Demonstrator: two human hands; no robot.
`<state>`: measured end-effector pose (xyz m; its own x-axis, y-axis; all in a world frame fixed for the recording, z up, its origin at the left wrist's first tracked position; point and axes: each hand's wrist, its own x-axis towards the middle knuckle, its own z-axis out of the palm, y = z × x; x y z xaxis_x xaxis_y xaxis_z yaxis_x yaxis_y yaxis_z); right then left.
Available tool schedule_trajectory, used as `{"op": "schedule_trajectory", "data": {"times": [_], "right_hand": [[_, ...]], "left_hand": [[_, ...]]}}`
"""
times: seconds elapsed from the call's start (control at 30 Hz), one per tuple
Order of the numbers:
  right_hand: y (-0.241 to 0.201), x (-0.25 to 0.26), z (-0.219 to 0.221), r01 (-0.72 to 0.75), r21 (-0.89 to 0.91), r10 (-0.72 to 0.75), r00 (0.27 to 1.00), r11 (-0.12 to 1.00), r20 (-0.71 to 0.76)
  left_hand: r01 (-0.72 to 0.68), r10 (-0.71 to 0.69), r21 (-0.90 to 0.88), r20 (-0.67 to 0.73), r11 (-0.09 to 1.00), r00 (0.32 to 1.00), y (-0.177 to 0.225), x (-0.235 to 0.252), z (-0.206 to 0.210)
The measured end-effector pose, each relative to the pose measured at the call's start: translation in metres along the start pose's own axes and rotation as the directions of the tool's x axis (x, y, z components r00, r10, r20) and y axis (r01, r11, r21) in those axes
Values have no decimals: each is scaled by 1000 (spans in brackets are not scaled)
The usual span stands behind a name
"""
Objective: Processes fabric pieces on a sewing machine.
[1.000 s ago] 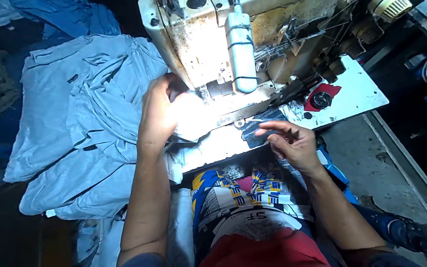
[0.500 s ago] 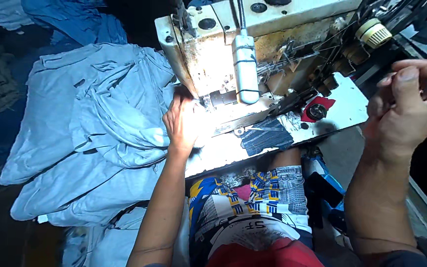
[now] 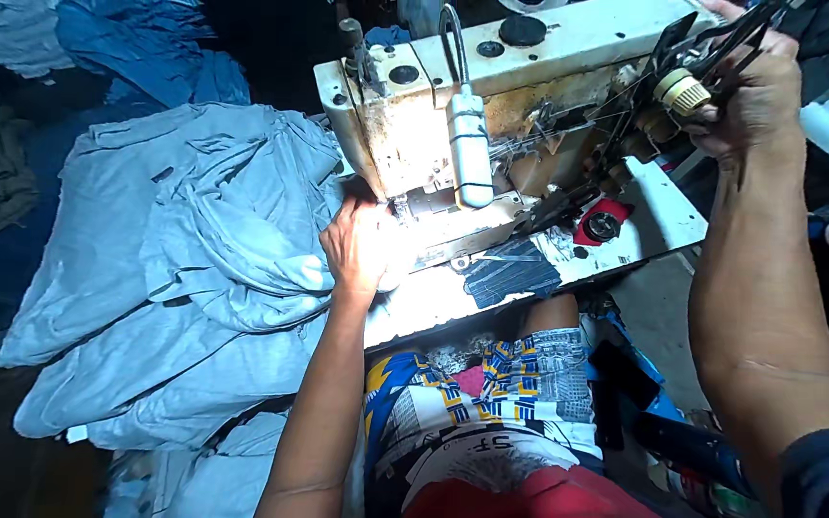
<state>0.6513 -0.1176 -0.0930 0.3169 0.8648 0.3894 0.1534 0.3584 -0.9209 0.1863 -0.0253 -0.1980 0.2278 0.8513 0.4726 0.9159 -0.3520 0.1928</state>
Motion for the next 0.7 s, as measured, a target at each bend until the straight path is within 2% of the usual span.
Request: {"op": "schedule_trajectory", "data": {"times": [0.17,0.33,0.43,0.5,0.57,0.7], "right_hand": [[-11,11,10,-213,-198,151,946,957,-286],[-19,25,14,-225,-411,131,961,883,-243],[-20,29,19,-221,-415,123,960,883,-250],[-14,31,18,-183,-363,90,962,914,-258],[-7,31,17,-98,-346,11,969,933,-245],[7,32,14,123,-399,-223,951,909,-215]], "left_hand": [[-52,51,-49,-28,997,998,-3,-11,-2],[-43,42,-48,-31,998,999,-2,-12,-3],[-7,6,-18,-40,1000,999,1,-6,0],[-12,11,-23,-37,1000,999,0,-7,0],[-75,71,-81,-47,994,996,-2,-15,-4],[-110,100,-110,-92,988,991,-3,-20,-4]]}}
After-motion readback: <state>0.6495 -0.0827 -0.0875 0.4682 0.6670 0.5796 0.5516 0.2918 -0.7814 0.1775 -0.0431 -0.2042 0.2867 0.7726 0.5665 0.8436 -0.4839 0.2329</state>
